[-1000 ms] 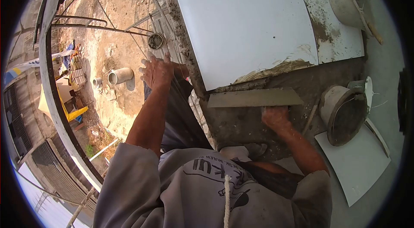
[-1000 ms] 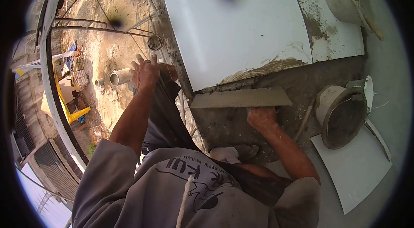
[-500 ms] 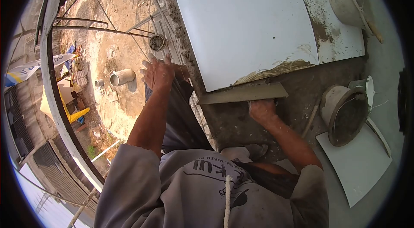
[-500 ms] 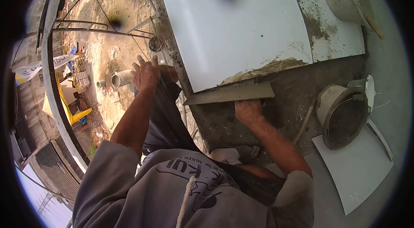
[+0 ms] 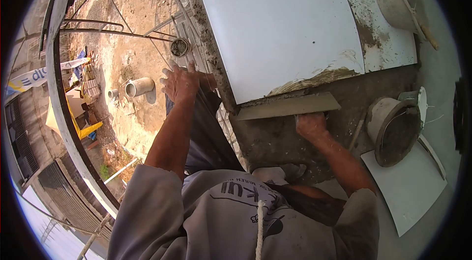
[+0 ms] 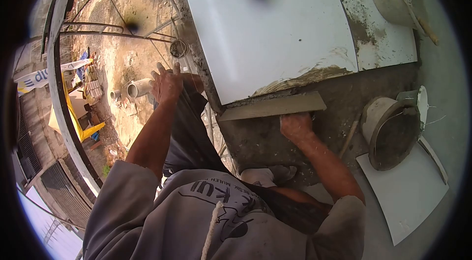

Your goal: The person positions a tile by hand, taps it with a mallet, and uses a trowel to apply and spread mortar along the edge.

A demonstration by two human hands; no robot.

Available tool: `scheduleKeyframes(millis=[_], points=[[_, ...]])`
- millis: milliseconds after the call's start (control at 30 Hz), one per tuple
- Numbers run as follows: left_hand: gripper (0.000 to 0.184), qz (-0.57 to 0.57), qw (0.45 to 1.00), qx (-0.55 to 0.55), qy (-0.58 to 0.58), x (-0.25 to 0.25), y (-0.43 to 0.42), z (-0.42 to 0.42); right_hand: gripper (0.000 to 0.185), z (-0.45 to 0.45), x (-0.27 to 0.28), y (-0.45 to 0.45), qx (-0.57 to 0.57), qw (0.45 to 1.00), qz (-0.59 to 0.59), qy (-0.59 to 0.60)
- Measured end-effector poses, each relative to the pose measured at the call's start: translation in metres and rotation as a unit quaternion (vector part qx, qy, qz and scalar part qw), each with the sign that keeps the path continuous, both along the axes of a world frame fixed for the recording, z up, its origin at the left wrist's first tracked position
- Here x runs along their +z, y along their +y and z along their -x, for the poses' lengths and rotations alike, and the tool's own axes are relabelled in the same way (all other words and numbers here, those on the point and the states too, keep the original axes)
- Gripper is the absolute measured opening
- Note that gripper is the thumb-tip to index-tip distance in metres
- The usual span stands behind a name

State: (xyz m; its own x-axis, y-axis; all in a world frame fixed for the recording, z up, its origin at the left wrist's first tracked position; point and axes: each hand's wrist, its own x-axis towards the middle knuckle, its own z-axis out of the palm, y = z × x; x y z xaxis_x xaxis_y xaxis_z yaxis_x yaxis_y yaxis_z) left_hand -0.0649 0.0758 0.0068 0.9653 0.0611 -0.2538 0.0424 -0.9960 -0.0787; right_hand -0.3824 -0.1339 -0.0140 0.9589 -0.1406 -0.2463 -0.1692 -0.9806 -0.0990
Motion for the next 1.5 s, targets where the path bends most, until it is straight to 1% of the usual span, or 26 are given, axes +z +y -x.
scheduleKeyframes(millis=[67,200,300,367,467,500,567,600,667,700,767,867,900,967,1000,1067,1100,1133,1167,1200,1267,1300,1367,1400,1467,1500], points=[[0.07,-0.001,1.0,-0.003,0.007,0.001,0.0,-0.001,0.028,-0.01,0.0,0.005,-0.008,0.999,0.007,-0.045],[0.071,-0.005,1.0,-0.007,0.004,0.002,-0.002,0.001,0.023,-0.014,-0.001,0.014,-0.021,0.999,-0.011,-0.034],[0.07,-0.005,1.0,-0.009,0.011,0.003,-0.003,0.0,0.02,-0.017,-0.007,0.023,-0.052,0.998,-0.01,-0.027],[0.071,-0.003,1.0,-0.014,0.006,0.002,-0.003,0.001,0.018,-0.016,-0.01,0.026,-0.084,0.995,-0.035,0.033],[0.071,-0.002,1.0,-0.018,0.002,0.002,-0.005,0.003,0.015,-0.015,-0.005,0.028,-0.121,0.99,-0.028,0.068],[0.071,-0.002,1.0,-0.016,0.004,0.003,-0.006,0.002,0.015,-0.012,-0.006,0.027,-0.12,0.99,-0.028,0.067],[0.071,-0.004,1.0,-0.015,0.003,0.005,-0.007,0.002,0.015,-0.001,-0.01,0.02,-0.124,0.992,-0.003,0.013],[0.071,-0.006,1.0,-0.016,0.007,0.005,-0.007,0.003,0.015,0.002,-0.007,0.015,-0.124,0.992,-0.003,0.015],[0.071,-0.004,1.0,-0.017,0.006,0.003,-0.007,0.004,0.019,0.004,0.002,0.003,-0.162,0.974,-0.042,0.155],[0.071,-0.004,1.0,-0.018,0.004,0.003,-0.005,0.004,0.019,0.011,0.001,-0.002,-0.16,0.974,-0.042,0.154],[0.071,-0.008,1.0,-0.014,0.007,0.006,-0.004,0.002,0.026,0.03,0.002,-0.01,-0.155,0.986,0.027,0.051],[0.071,-0.007,1.0,-0.008,0.015,0.004,0.001,0.0,0.031,0.049,0.017,-0.019,-0.142,0.988,0.053,0.018],[0.071,-0.001,1.0,-0.007,0.014,0.004,-0.001,0.0,0.031,0.05,0.019,-0.018,-0.144,0.988,0.056,0.02],[0.072,-0.001,1.0,-0.009,0.028,0.008,-0.004,0.0,0.034,0.05,0.02,-0.009,-0.145,0.987,0.013,0.065],[0.074,-0.004,0.999,-0.007,0.037,0.011,-0.006,0.0,0.034,0.045,0.017,-0.003,-0.147,0.987,0.016,0.064],[0.072,-0.004,1.0,-0.012,0.024,0.008,-0.007,0.001,0.028,0.027,0.008,0.012,-0.065,0.997,0.022,-0.034],[0.071,-0.006,1.0,-0.015,0.012,0.006,-0.008,0.002,0.028,0.013,0.011,0.017,-0.067,0.997,0.024,-0.035],[0.071,-0.005,1.0,-0.018,0.013,0.006,-0.009,0.003,0.029,-0.002,0.015,0.023,-0.097,0.991,-0.033,0.086],[0.07,-0.007,1.0,-0.017,0.012,0.006,-0.009,0.004,0.03,-0.008,0.016,0.024,-0.126,0.966,-0.091,0.207],[0.07,-0.008,1.0,-0.017,0.01,0.006,-0.01,0.004,0.03,-0.007,0.014,0.022,-0.13,0.965,-0.092,0.208],[0.07,-0.014,1.0,-0.022,0.007,0.003,-0.009,0.002,0.032,-0.001,0.008,0.012,-0.149,0.975,-0.081,0.146],[0.069,-0.019,1.0,-0.022,0.005,0.001,-0.01,0.002,0.032,0.004,0.009,0.003,-0.15,0.974,-0.08,0.147],[0.069,-0.015,1.0,-0.025,0.007,0.006,-0.012,0.004,0.037,0.021,0.015,-0.017,-0.208,0.949,-0.069,0.228],[0.069,-0.011,1.0,-0.028,0.006,0.007,-0.013,0.005,0.037,0.029,0.021,-0.026,-0.21,0.948,-0.067,0.229],[0.068,-0.009,1.0,-0.03,0.0,0.005,-0.013,0.005,0.034,0.044,0.034,-0.039,-0.286,0.936,-0.02,0.204],[0.068,-0.01,0.999,-0.031,-0.005,0.005,-0.012,0.005,0.034,0.055,0.035,-0.044,-0.285,0.936,-0.02,0.203]])
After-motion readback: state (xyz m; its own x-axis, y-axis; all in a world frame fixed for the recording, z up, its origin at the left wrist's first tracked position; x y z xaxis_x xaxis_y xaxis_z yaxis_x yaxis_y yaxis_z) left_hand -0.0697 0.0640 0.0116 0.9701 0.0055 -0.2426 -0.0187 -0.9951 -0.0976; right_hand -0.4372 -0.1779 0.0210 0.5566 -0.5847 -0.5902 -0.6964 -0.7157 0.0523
